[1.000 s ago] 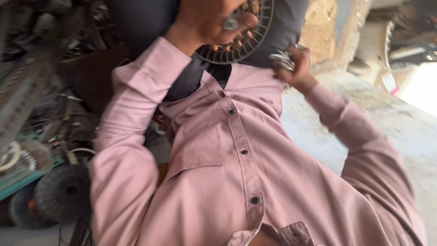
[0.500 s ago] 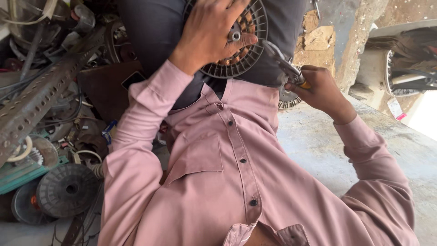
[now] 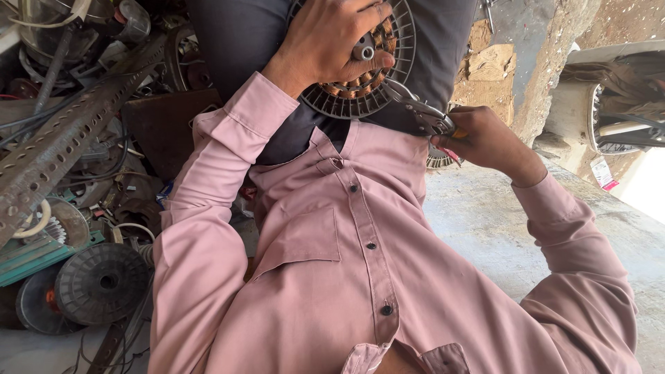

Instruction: The person sits on the floor and uses pliers to adjust and remove copper windings from a motor armature. They rotate the armature to access different sections and continue manipulating the windings throughout the clip.

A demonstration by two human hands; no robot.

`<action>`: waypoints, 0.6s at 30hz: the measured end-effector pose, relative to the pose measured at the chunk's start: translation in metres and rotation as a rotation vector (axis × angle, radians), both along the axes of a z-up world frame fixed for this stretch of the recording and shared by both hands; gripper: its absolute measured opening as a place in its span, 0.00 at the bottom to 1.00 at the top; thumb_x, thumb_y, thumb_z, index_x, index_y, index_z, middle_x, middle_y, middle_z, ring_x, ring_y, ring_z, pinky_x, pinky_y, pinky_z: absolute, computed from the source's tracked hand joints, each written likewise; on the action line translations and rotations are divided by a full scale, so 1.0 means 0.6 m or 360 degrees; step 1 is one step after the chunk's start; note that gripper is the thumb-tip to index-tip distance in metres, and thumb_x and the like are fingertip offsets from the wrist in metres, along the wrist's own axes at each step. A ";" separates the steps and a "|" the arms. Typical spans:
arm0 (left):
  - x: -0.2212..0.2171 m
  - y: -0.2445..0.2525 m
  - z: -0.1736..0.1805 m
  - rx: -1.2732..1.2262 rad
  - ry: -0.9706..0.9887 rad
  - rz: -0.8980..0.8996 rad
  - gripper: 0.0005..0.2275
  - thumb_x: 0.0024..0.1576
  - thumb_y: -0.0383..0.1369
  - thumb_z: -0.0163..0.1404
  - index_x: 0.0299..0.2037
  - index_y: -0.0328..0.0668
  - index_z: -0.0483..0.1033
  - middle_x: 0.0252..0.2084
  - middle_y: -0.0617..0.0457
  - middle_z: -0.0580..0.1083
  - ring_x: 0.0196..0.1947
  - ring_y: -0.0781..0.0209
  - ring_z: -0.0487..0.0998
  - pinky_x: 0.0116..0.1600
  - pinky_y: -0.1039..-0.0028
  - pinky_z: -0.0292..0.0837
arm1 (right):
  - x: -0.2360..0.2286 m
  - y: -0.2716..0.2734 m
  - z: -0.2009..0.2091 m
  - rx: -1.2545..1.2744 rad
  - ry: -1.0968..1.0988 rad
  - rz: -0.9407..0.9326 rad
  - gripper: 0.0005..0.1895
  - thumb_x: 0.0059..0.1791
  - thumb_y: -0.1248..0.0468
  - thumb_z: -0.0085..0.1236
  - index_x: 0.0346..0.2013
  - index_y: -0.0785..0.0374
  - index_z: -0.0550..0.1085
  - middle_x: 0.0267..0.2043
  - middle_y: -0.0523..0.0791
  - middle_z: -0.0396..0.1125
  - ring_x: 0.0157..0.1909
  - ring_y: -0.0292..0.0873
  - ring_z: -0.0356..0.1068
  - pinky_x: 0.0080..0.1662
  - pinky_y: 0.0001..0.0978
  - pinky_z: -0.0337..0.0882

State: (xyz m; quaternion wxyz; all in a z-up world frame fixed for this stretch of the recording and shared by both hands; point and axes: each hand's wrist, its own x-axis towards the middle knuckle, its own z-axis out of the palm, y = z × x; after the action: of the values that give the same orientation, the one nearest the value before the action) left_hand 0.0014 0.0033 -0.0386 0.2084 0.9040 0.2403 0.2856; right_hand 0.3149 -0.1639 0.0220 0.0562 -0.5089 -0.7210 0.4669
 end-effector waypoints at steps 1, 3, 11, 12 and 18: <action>-0.001 -0.001 0.000 0.0011 0.0002 0.0008 0.33 0.68 0.64 0.44 0.52 0.35 0.80 0.52 0.48 0.77 0.50 0.48 0.79 0.54 0.58 0.73 | 0.001 -0.001 -0.005 -0.0016 0.0003 -0.0046 0.15 0.48 0.58 0.66 0.31 0.70 0.77 0.22 0.49 0.67 0.22 0.46 0.66 0.30 0.40 0.66; 0.000 -0.005 -0.002 -0.0058 -0.0022 0.0013 0.33 0.67 0.63 0.45 0.53 0.36 0.81 0.52 0.48 0.78 0.50 0.48 0.79 0.53 0.58 0.73 | 0.003 -0.002 -0.019 -0.0045 0.0005 -0.0140 0.16 0.48 0.58 0.67 0.30 0.70 0.77 0.20 0.49 0.66 0.20 0.46 0.64 0.29 0.40 0.64; -0.010 0.002 -0.015 -0.0306 -0.0172 -0.0085 0.33 0.68 0.62 0.42 0.59 0.36 0.81 0.53 0.48 0.79 0.51 0.48 0.79 0.57 0.58 0.74 | -0.030 0.013 -0.074 0.0253 0.0164 -0.0210 0.15 0.55 0.57 0.64 0.34 0.69 0.78 0.20 0.45 0.67 0.21 0.38 0.67 0.27 0.34 0.64; -0.008 0.000 -0.013 -0.0319 -0.0172 -0.0090 0.33 0.68 0.63 0.42 0.59 0.36 0.81 0.53 0.48 0.78 0.51 0.47 0.79 0.56 0.59 0.74 | -0.037 0.011 -0.066 0.0277 0.0270 -0.0215 0.15 0.57 0.57 0.62 0.36 0.68 0.78 0.21 0.44 0.68 0.23 0.37 0.69 0.28 0.33 0.65; 0.007 -0.008 0.016 0.0131 -0.0069 -0.0001 0.27 0.72 0.56 0.38 0.55 0.39 0.79 0.51 0.46 0.75 0.53 0.48 0.77 0.61 0.59 0.72 | -0.056 0.025 -0.001 0.0138 -0.0464 -0.0039 0.17 0.55 0.55 0.61 0.34 0.68 0.79 0.14 0.46 0.64 0.13 0.40 0.65 0.21 0.37 0.63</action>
State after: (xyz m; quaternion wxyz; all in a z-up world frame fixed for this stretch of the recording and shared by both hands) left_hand 0.0055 -0.0017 -0.0290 0.1764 0.9056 0.2234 0.3145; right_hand 0.2813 -0.1491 0.0215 -0.0216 -0.5771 -0.7348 0.3559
